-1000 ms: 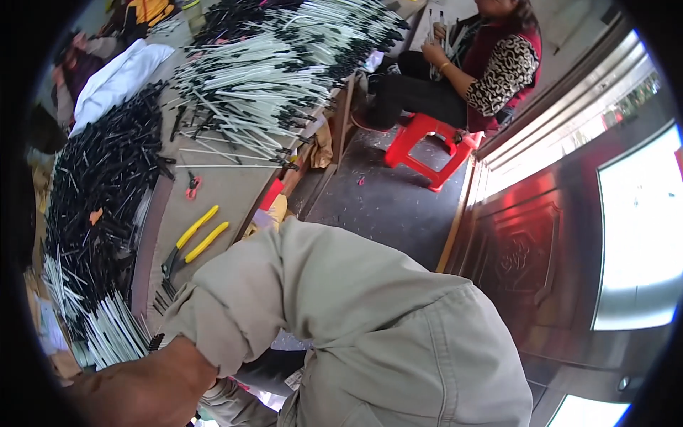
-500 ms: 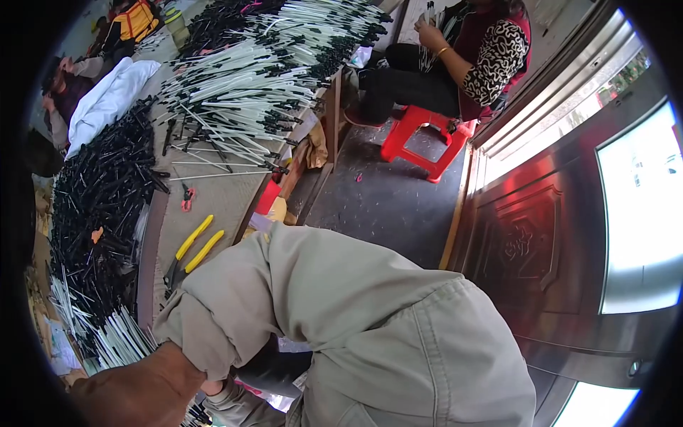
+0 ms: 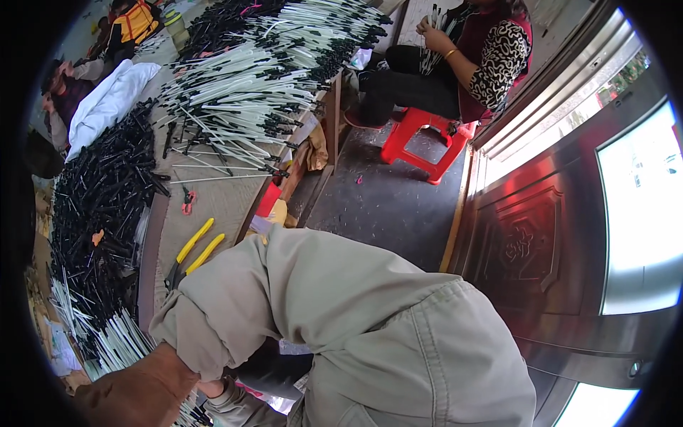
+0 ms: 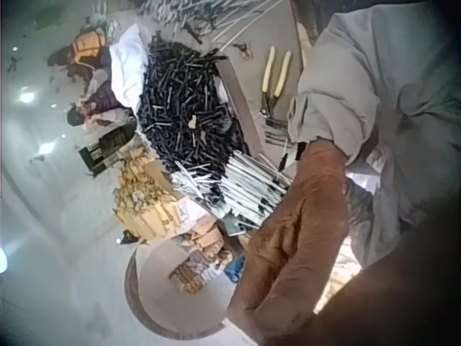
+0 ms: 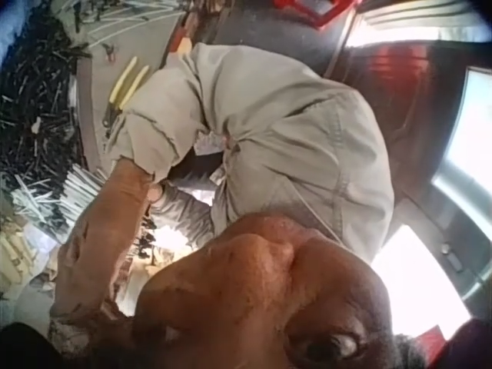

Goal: Assembling small plastic components with metal pins using hand tools.

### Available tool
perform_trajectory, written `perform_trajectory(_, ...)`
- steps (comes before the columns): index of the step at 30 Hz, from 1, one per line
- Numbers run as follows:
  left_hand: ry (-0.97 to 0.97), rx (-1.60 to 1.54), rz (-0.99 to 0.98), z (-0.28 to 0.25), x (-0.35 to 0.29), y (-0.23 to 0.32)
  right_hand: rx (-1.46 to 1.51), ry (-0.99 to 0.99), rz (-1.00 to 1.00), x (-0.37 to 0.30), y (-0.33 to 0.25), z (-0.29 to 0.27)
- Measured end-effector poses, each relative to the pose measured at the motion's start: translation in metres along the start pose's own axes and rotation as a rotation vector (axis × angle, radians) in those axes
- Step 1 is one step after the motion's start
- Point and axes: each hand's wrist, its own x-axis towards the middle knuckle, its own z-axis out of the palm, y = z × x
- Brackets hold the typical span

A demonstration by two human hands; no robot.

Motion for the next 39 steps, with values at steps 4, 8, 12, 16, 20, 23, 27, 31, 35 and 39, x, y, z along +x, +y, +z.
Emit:
perform_trajectory(4,0.037,0.065,0.001,-0.007,-0.007,-0.005,0.039,-0.001,-0.023,0.001,0.004,0.005)
perform_trajectory(8,0.073,0.118,-0.006,-0.007,-0.015,-0.008,0.081,0.002,-0.032,-0.001,0.005,0.007)
perform_trajectory(12,0.118,0.184,-0.004,-0.016,-0.019,-0.011,0.126,-0.005,-0.057,0.001,0.008,0.011)
perform_trajectory(16,0.159,0.24,-0.009,-0.015,-0.026,-0.012,0.17,-0.006,-0.07,0.001,0.008,0.015)
perform_trajectory(20,0.199,0.304,-0.006,-0.018,-0.028,-0.01,0.211,-0.011,-0.093,0.003,0.007,0.016)
perform_trajectory(23,0.247,0.355,-0.007,-0.025,-0.03,-0.01,0.255,-0.026,-0.111,0.009,0.011,0.018)
perform_trajectory(27,0.341,0.429,-0.081,-0.033,-0.061,-0.01,0.389,-0.028,-0.12,0.013,0.024,0.034)
perform_trajectory(31,0.409,0.021,0.114,-0.057,-0.104,0.065,-0.335,-0.3,0.139,-0.019,0.057,0.007)
perform_trajectory(35,0.381,-0.497,0.183,-0.049,-0.081,0.077,-0.773,-0.484,0.726,-0.099,0.064,-0.031)
perform_trajectory(39,0.355,-0.475,0.227,-0.053,-0.093,0.072,-0.782,-0.738,0.578,-0.118,0.084,-0.017)
